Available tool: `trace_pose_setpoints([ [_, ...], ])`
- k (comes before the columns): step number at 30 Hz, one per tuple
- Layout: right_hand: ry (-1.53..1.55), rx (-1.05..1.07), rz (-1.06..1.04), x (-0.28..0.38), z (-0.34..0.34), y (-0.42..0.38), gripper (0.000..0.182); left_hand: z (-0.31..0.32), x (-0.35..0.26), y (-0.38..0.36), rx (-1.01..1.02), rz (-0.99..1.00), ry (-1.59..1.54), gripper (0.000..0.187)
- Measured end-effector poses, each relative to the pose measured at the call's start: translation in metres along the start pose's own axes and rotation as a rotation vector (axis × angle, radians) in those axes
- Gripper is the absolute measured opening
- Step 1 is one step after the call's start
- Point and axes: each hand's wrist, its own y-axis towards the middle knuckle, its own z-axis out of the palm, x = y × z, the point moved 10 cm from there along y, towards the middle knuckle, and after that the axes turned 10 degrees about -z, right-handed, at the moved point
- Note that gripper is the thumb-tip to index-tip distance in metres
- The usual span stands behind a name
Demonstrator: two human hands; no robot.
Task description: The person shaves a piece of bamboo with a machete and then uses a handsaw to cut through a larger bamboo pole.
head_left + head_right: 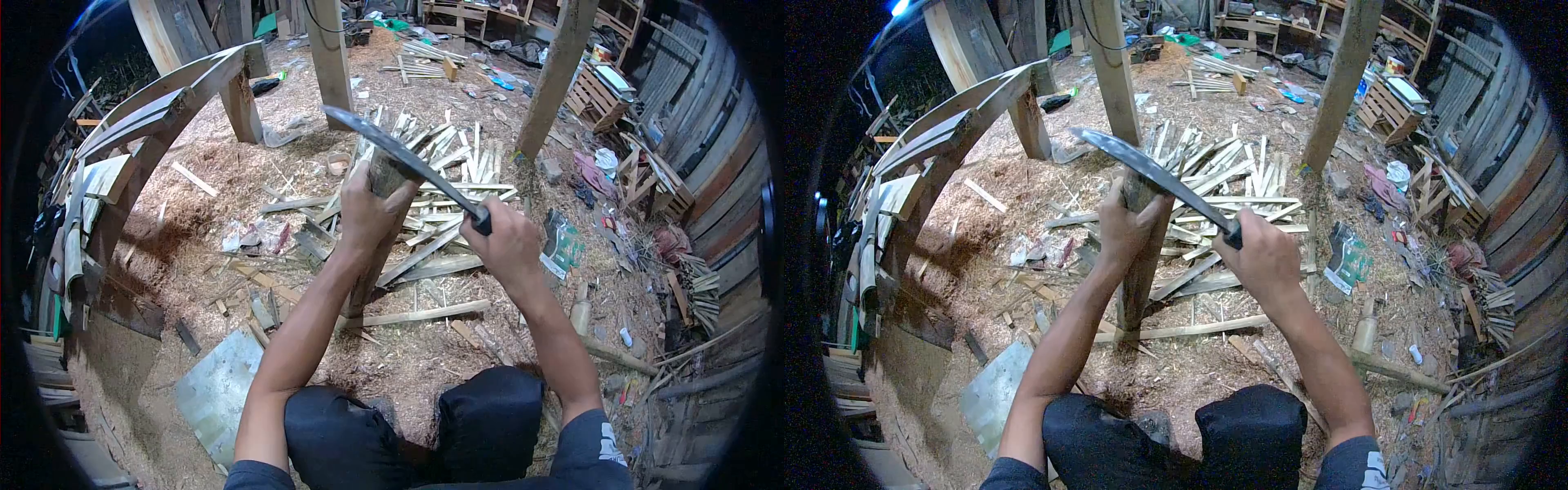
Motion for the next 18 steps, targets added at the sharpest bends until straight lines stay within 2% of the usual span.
trace_pose_setpoints([
  [1,-0.059,-0.004,-0.085,0.01,-0.001,0.005,0.034,-0.001,0.002,0.001,0.011,-0.032,-0.044,0.037],
  [6,-0.134,0.095,-0.088,0.017,-0.003,0.015,0.042,-0.003,0.002,-0.001,0.059,-0.109,-0.12,0.033],
  [8,-0.144,0.149,-0.068,0.011,0.001,0.018,0.042,-0.006,-0.002,-0.003,-0.01,-0.011,-0.05,0.033],
  [10,-0.148,0.206,-0.041,0.009,0.002,0.023,0.041,0.002,-0.003,-0.004,0.022,-0.01,-0.087,0.033],
  [12,-0.144,0.334,0.109,0.001,0.003,0.03,0.038,0.004,-0.001,0.001,0.03,-0.015,-0.05,0.034],
  [13,-0.152,0.332,0.104,0.003,0.001,0.032,0.038,0.004,0.001,0.003,0.023,-0.012,-0.057,0.034],
  [15,-0.163,0.24,-0.063,0.024,-0.007,0.028,0.035,0.005,0.005,-0.001,0.03,-0.026,-0.022,0.037],
  [16,-0.152,0.325,0.032,0.013,-0.001,0.031,0.035,0.004,0.003,-0.002,0.061,-0.018,-0.074,0.038],
  [17,-0.153,0.325,0.033,0.007,0.002,0.031,0.035,0.006,0.006,-0.004,0.062,-0.018,-0.075,0.038],
  [18,-0.175,0.297,0.056,0.001,0.0,0.033,0.036,0.004,-0.004,-0.006,0.021,0.091,-0.046,0.038],
])
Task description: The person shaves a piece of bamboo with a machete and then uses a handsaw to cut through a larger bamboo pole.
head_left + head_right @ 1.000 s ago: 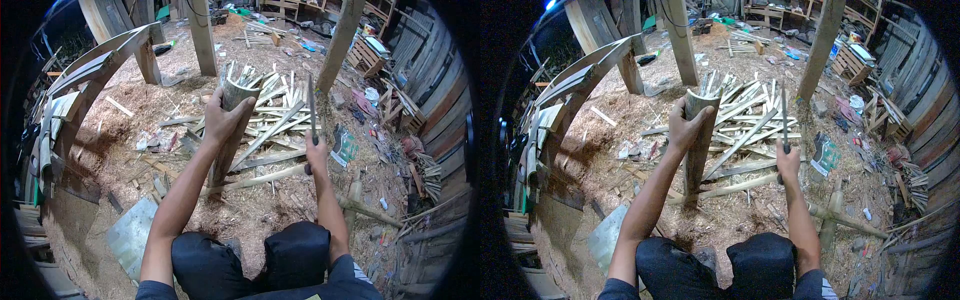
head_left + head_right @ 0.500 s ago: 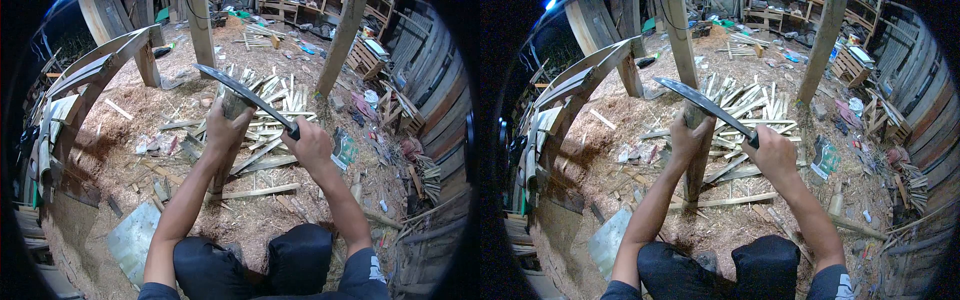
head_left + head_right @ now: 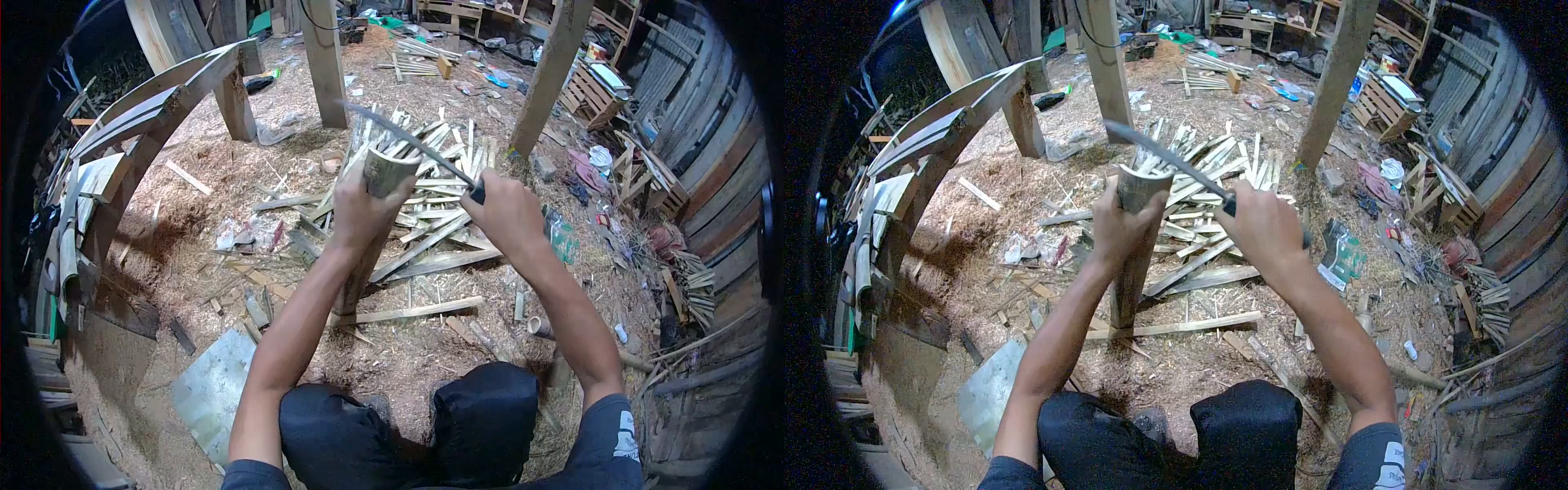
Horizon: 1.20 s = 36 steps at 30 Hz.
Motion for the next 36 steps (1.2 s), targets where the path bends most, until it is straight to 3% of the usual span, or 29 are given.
trace_pose_setpoints([
  [2,0.032,-0.011,0.026,-0.004,0.001,-0.001,0.036,-0.003,-0.007,0.002,-0.042,0.116,0.032,0.039],
  [5,0.129,-0.012,0.018,0.009,-0.005,-0.009,0.037,-0.003,0.006,0.004,0.074,-0.159,-0.046,0.043],
  [6,0.092,-0.171,-0.045,0.009,-0.014,-0.008,0.037,-0.009,0.006,0.002,0.033,-0.167,0.007,0.043],
  [7,0.095,-0.178,-0.044,0.004,-0.012,-0.007,0.037,-0.009,0.009,0.003,0.035,-0.16,0.01,0.043],
  [10,0.502,-0.17,0.118,-0.015,0.003,-0.005,0.037,-0.014,0.011,0.003,0.002,-0.076,-0.042,0.04],
  [13,0.675,-0.123,0.127,-0.005,0.011,-0.001,0.038,-0.022,0.02,0.013,-0.012,-0.106,-0.093,0.039],
  [17,0.805,-0.218,0.101,0.013,-0.006,0.017,0.04,-0.042,0.03,0.041,0.017,-0.198,-0.236,0.04],
  [18,0.819,-0.226,0.073,0.013,-0.005,0.028,0.039,-0.048,0.022,0.05,-0.016,-0.11,-0.255,0.045],
  [22,0.877,-0.293,0.006,0.043,-0.029,0.067,0.045,-0.068,0.039,0.082,-0.096,-0.183,-0.268,0.059],
  [27,0.919,-0.291,-0.121,0.087,0.007,0.12,0.053,-0.101,0.037,0.093,-0.375,-0.083,-0.11,0.058],
  [29,0.896,-0.404,-0.121,0.094,0.034,0.133,0.056,-0.095,0.058,0.09,-0.408,-0.098,-0.201,0.054],
  [31,1.035,-0.309,-0.043,0.101,0.059,0.13,0.055,-0.095,0.065,0.075,-0.499,-0.086,-0.236,0.05],
  [36,1.082,-0.3,-0.108,0.093,0.092,0.128,0.049,-0.08,0.104,0.065,-0.429,-0.17,-0.288,0.047],
])
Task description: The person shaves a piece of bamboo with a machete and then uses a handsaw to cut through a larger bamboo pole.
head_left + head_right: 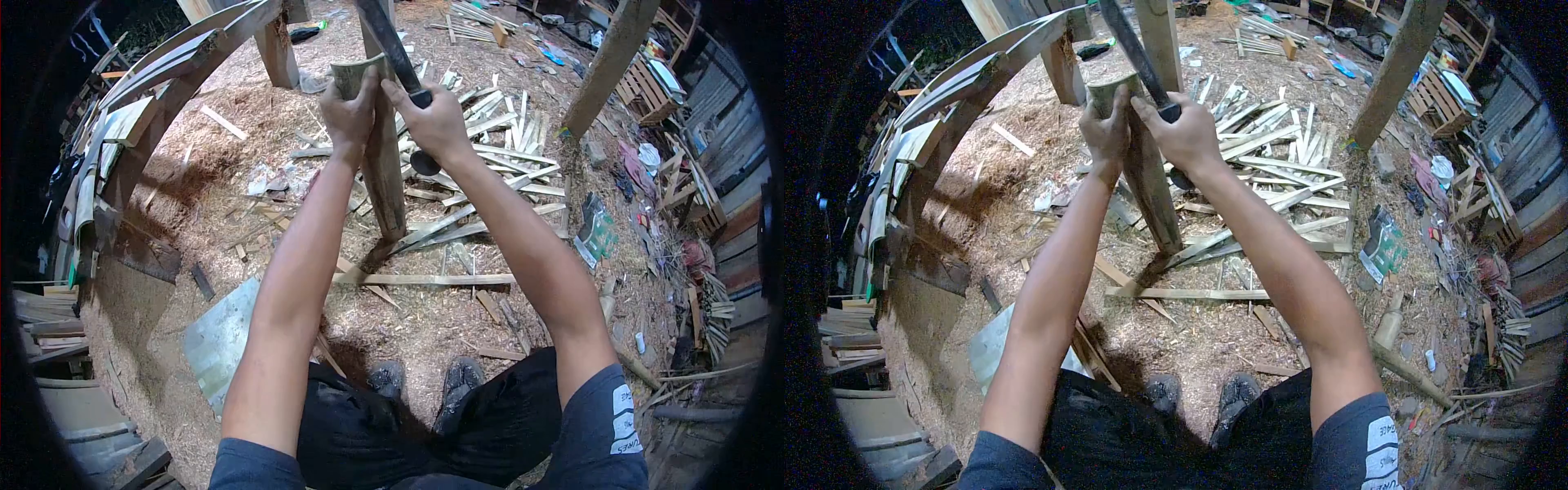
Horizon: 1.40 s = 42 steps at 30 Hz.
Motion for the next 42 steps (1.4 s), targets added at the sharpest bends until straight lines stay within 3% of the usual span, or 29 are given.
trace_pose_setpoints([
  [3,0.01,0.012,-0.009,-0.01,0.0,0.002,0.045,0.003,-0.006,0.005,0.008,0.071,0.074,0.044],
  [12,0.05,0.017,-0.013,-0.03,0.015,-0.002,0.039,0.0,0.011,0.009,0.02,0.018,0.038,0.038],
  [14,0.062,-0.059,-0.133,-0.037,0.008,0.0,0.04,0.012,0.018,0.007,0.095,-0.009,-0.076,0.037],
  [19,0.124,-0.015,0.035,-0.037,-0.008,-0.017,0.036,0.034,0.024,-0.018,0.15,-0.152,-0.203,0.037],
  [21,0.18,-0.01,0.058,-0.04,-0.011,-0.012,0.036,0.04,0.01,-0.014,0.131,-0.069,0.065,0.041],
  [29,0.255,-0.045,-0.078,-0.027,0.001,-0.011,0.034,0.023,-0.014,-0.008,0.098,0.103,0.006,0.04],
  [35,0.135,-0.011,-0.008,-0.043,-0.008,-0.025,0.03,0.034,-0.005,-0.026,0.254,-0.03,-0.066,0.036],
  [37,0.145,-0.043,-0.091,-0.03,-0.017,-0.027,0.03,0.04,0.003,-0.031,0.274,-0.07,-0.154,0.037],
  [40,0.127,-0.022,-0.033,-0.036,-0.024,-0.029,0.03,0.044,0.009,-0.039,0.25,-0.145,-0.168,0.037],
  [42,0.194,-0.03,-0.011,-0.039,-0.023,-0.029,0.031,0.045,-0.004,-0.034,0.258,-0.078,-0.114,0.037],
])
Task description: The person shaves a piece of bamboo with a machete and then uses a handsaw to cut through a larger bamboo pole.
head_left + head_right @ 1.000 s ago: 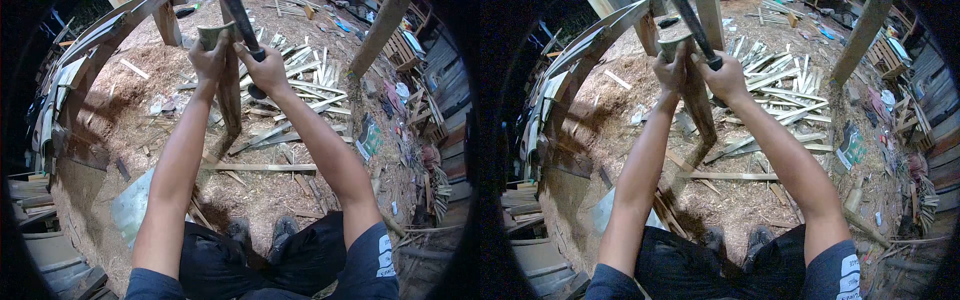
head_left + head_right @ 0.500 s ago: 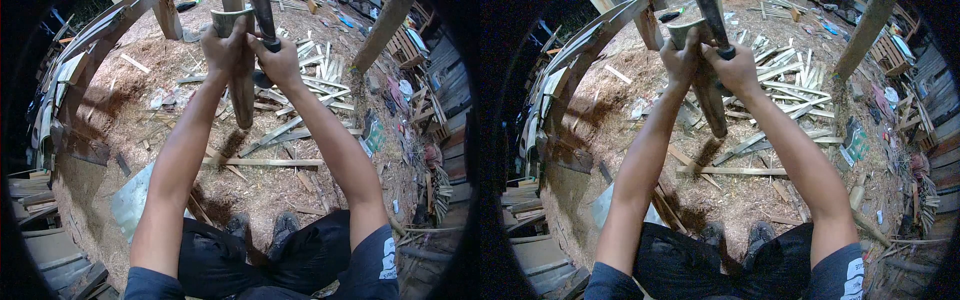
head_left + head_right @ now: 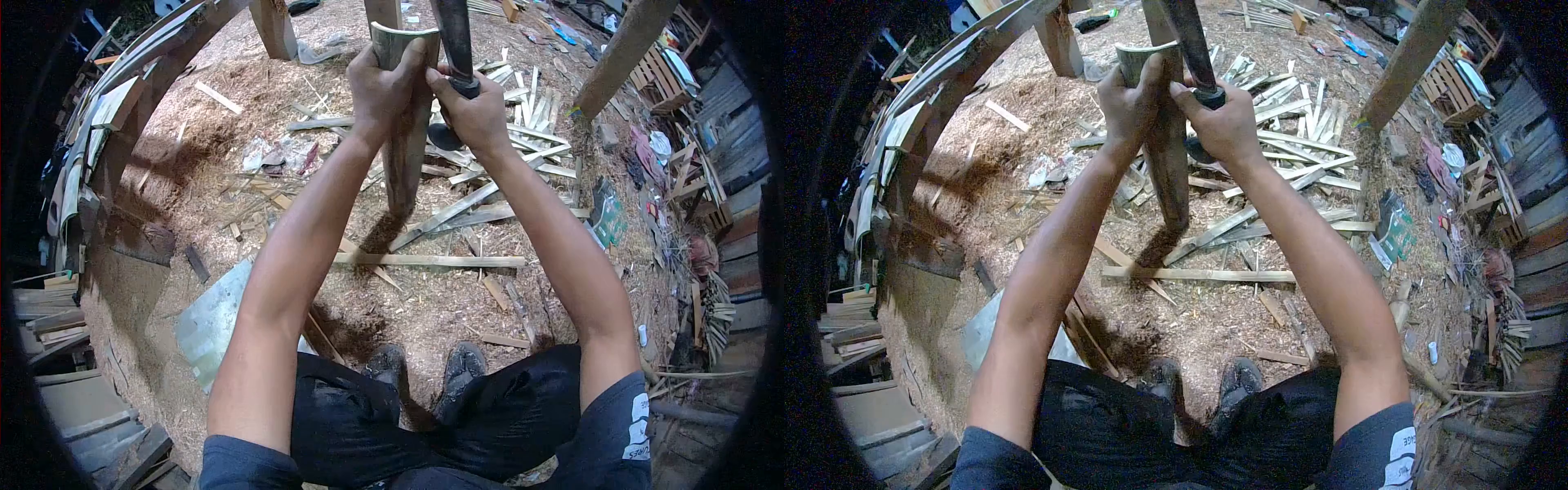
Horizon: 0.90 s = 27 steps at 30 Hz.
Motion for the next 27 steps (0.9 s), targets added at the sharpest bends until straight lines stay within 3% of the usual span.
trace_pose_setpoints([
  [4,-0.029,-0.032,-0.095,0.009,0.002,0.007,0.031,-0.006,-0.002,0.005,-0.045,0.068,0.085,0.039],
  [13,-0.195,0.01,-0.03,0.016,0.0,0.007,0.033,-0.012,0.005,0.002,-0.066,0.003,0.043,0.039],
  [17,-0.254,-0.032,0.041,0.049,-0.016,0.012,0.053,-0.02,-0.002,0.002,-0.075,0.044,0.044,0.04],
  [19,-0.22,-0.016,0.048,0.068,-0.016,0.015,0.046,-0.024,-0.001,0.001,-0.083,0.031,0.074,0.041],
  [21,-0.373,-0.005,-0.049,0.09,-0.018,0.02,0.036,-0.021,0.002,0.005,-0.035,-0.011,0.044,0.04],
  [22,-0.406,0.03,-0.072,0.101,-0.016,0.02,0.031,-0.019,-0.008,0.006,-0.054,0.064,0.012,0.039],
  [27,-0.595,0.135,-0.091,0.125,-0.007,0.022,0.025,-0.013,-0.008,0.01,-0.059,0.027,-0.043,0.039],
])
